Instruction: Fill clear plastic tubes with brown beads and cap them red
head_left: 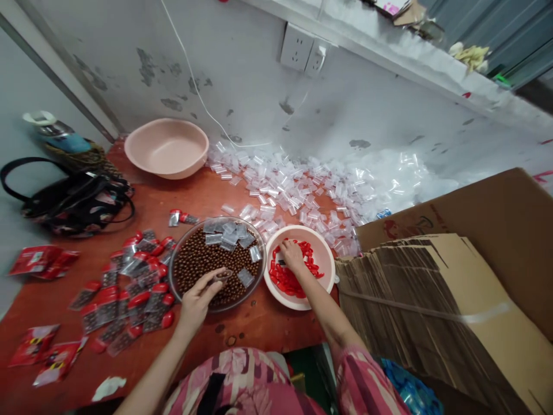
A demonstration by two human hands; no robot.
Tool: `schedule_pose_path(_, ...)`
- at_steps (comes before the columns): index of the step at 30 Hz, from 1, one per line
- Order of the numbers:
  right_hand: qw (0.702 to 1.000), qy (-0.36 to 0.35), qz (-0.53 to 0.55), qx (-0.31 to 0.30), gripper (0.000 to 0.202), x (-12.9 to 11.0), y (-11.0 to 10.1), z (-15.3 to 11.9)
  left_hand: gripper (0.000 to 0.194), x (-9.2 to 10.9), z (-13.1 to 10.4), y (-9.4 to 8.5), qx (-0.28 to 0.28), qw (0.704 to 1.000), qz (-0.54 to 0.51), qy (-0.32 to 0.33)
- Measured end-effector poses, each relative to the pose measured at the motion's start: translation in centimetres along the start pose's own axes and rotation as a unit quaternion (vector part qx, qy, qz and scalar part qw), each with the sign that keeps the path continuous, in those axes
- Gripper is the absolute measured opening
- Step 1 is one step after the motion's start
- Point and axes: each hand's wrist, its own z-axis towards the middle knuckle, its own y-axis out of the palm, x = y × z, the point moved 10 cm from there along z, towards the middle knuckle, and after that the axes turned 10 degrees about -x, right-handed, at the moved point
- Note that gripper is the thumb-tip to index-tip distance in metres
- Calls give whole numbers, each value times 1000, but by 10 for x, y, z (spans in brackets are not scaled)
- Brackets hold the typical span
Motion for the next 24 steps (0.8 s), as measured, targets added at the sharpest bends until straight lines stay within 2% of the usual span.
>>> schedule_pose_path(3, 999, -33, 5, -3, 25, -10, -1, 6, 35, -2, -3, 7, -46, 999, 6, -4)
schedule_pose_path(6, 999, -36, 21, 2, 20, -10, -7, 8, 34, -9, -6, 7, -33, 995, -89, -24)
schedule_pose_path(9, 998, -14, 50, 25, 16, -7, -22, 3, 35, -11, -9, 8, -12, 979, -200, -25)
schedule_pose_path(12, 995, -1, 86, 52, 24, -15, -43, -13, 37, -7, -9, 13, -13, 972, -234, -27)
schedule_pose_path(15, 982, -54, 158, 85, 30, -47, -75, -40, 36, -3, -9, 15, -15, 971, -236, -27)
schedule_pose_path(18, 926, -189, 302, 122, 30, -98, -118, -74, 36, 1, -9, 19, -34, 975, -219, -19)
schedule_pose_path(20, 908, -258, 311, 116, 28, -132, -140, -93, 34, 7, -9, 19, -48, 985, -167, -1)
schedule_pose_path(22, 903, -310, 280, 100, 28, -162, -154, -107, 31, 18, -10, 17, -56, 993, -95, 28)
schedule_pose_path(24, 906, -339, 232, 100, 27, -182, -161, -116, 29, 30, -14, 16, -63, 996, -34, 57)
